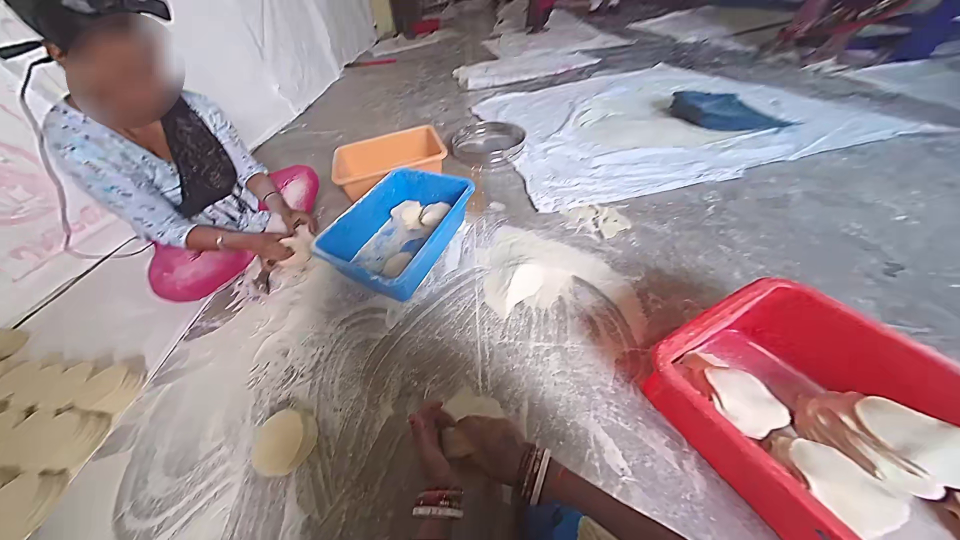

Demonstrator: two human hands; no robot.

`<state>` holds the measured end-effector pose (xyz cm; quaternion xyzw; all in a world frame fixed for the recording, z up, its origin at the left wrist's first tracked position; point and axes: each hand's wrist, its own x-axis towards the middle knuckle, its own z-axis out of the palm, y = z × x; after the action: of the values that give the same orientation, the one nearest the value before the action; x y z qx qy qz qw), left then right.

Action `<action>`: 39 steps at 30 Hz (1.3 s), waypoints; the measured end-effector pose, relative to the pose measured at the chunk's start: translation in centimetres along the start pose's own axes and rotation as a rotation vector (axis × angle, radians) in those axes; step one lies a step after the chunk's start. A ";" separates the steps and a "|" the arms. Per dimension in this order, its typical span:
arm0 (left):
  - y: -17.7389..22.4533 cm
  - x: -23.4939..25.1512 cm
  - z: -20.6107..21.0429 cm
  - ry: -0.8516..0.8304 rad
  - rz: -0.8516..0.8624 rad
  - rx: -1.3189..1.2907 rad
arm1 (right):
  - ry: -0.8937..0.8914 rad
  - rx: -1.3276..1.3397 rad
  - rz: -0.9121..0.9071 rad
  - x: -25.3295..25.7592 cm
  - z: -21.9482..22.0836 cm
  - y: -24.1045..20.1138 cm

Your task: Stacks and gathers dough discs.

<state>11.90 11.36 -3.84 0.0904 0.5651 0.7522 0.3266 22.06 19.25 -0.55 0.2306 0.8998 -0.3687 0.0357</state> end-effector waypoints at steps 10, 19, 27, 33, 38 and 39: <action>-0.2 0.6 0.2 0.036 -0.001 -0.071 | -0.118 -0.001 0.102 0.8 -1.5 -0.3; -0.9 0.9 -0.4 0.012 0.016 -0.051 | -0.170 -0.002 0.079 1.1 -0.6 0.3; 0.2 0.4 0.4 0.046 0.020 -0.066 | 0.059 0.080 -0.018 -0.1 0.4 0.5; 0.9 0.3 -0.4 0.051 0.001 0.001 | 0.327 0.138 -0.197 -0.6 1.1 0.7; 0.2 0.5 0.0 0.080 -0.030 -0.095 | -0.042 0.001 0.015 0.7 0.0 0.3; 0.1 0.7 0.0 0.067 -0.027 -0.106 | -0.069 -0.016 0.004 0.9 -0.2 0.5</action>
<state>11.27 11.75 -3.94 0.0402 0.5364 0.7792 0.3219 21.53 20.01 -0.93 0.2192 0.9005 -0.3690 0.0692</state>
